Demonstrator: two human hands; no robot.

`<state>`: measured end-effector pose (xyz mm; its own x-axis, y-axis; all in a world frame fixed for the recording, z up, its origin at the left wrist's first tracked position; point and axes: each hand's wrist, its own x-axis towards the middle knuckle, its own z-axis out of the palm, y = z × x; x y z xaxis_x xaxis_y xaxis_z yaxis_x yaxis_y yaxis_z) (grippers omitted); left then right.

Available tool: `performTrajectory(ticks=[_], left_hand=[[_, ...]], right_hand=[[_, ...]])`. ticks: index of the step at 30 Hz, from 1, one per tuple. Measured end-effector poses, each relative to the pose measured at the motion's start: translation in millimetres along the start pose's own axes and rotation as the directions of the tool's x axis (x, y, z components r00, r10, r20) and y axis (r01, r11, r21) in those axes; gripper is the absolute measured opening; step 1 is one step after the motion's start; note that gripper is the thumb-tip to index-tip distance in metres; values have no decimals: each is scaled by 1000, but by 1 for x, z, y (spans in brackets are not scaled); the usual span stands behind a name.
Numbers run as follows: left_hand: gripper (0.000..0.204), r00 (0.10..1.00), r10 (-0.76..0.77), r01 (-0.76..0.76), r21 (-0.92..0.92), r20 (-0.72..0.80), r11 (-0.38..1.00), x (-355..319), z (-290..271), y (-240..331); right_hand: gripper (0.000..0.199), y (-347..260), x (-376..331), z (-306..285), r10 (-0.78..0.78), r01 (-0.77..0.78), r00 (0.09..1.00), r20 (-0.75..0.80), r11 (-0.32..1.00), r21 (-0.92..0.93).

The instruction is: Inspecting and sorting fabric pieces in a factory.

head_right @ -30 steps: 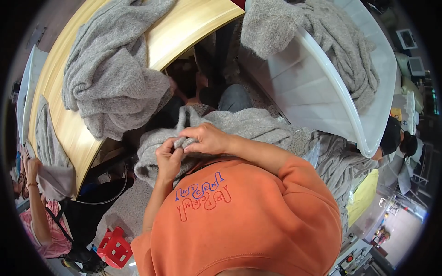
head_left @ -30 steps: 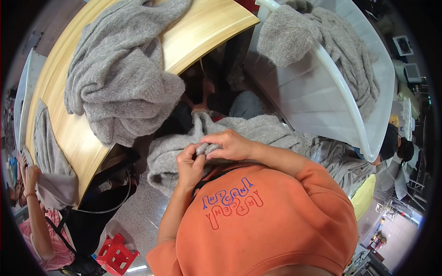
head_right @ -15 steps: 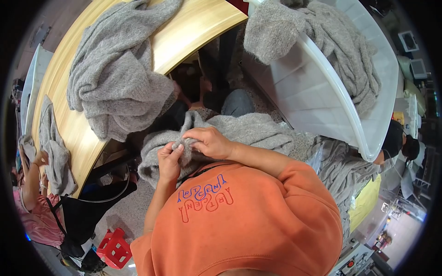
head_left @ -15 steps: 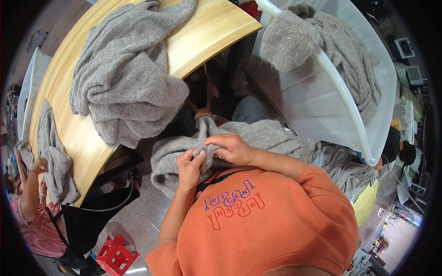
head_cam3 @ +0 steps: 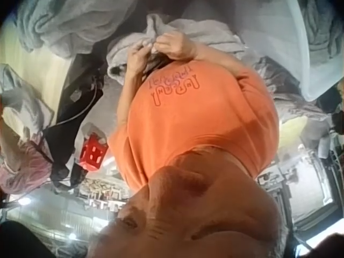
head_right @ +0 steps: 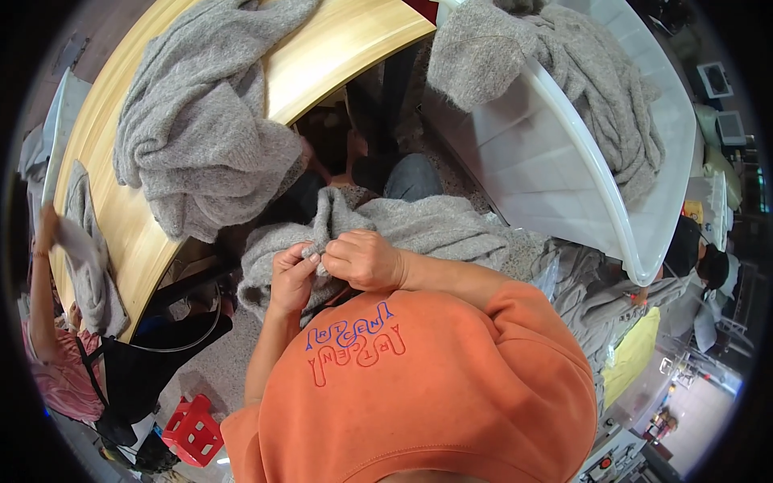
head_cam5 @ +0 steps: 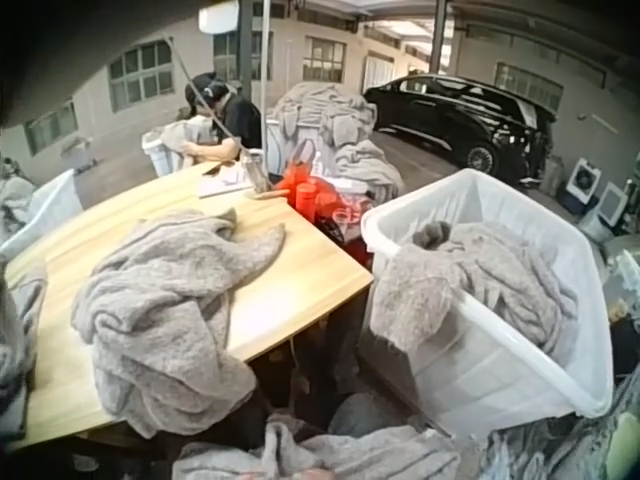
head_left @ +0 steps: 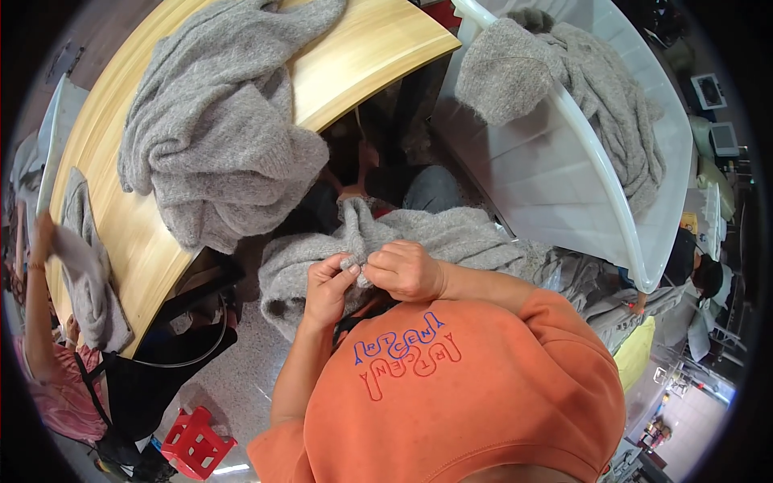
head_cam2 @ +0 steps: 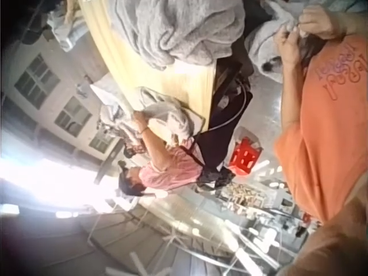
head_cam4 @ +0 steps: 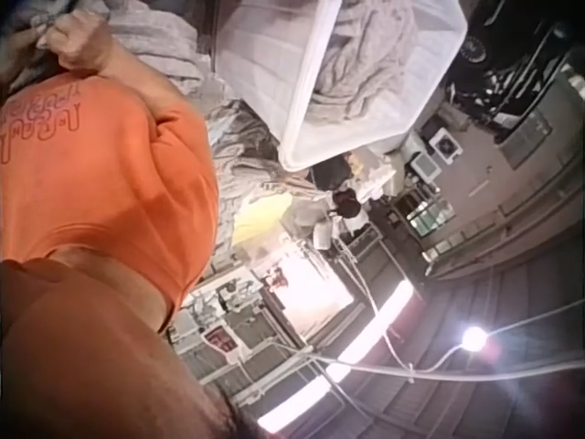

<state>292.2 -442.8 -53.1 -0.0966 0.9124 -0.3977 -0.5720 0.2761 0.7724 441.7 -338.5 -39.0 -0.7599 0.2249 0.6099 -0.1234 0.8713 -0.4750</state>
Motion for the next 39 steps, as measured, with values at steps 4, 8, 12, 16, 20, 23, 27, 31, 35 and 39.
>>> performTrajectory(ticks=[4, 8, 12, 16, 20, 23, 27, 31, 35, 39], left_hand=[[11, 995, 88, -85, 58, -42, 995, 1, 8, -2], [7, 983, 156, -138, 168, -100, 976, 0, 5, 2], [8, 967, 111, -33, 319, -230, 947, -13, 13, 15], [13, 971, 113, -3, 467, -209, 884, -47, 62, 43], [15, 974, 29, 60, 379, -226, 923, -73, 31, 49], [14, 969, 141, -46, 413, -203, 909, -78, 27, 44], [13, 924, 317, -93, 677, -215, 730, -81, 3, 27], [13, 882, 396, -46, 790, -255, 611, -86, -9, 14], [8, 789, 610, -147, 942, -73, 302, -95, -10, 18], [10, 828, 560, -92, 976, -34, 195, -107, -11, 27]], right_hand=[[20, 2, 0, 0, 24, -24, 999, -30, 1000, 12], [20, 6, 7, 1, 108, -112, 994, 36, 980, 163], [17, -4, 17, -4, 248, -258, 966, 73, 924, 282], [17, -36, 31, -56, 230, -255, 966, 120, 923, 288], [17, -61, 52, -37, 476, -681, 684, 553, 689, 249], [14, -67, 50, -26, 504, -679, 718, 480, 660, 322], [14, -62, 38, 7, 417, -644, 729, 542, 687, 337], [15, -66, 26, 36, 511, -710, 647, 565, 674, 203], [14, -80, 37, 47, 641, -753, 625, 445, 645, 129], [16, -92, 39, 54, 623, -683, 662, 416, 731, -8]])
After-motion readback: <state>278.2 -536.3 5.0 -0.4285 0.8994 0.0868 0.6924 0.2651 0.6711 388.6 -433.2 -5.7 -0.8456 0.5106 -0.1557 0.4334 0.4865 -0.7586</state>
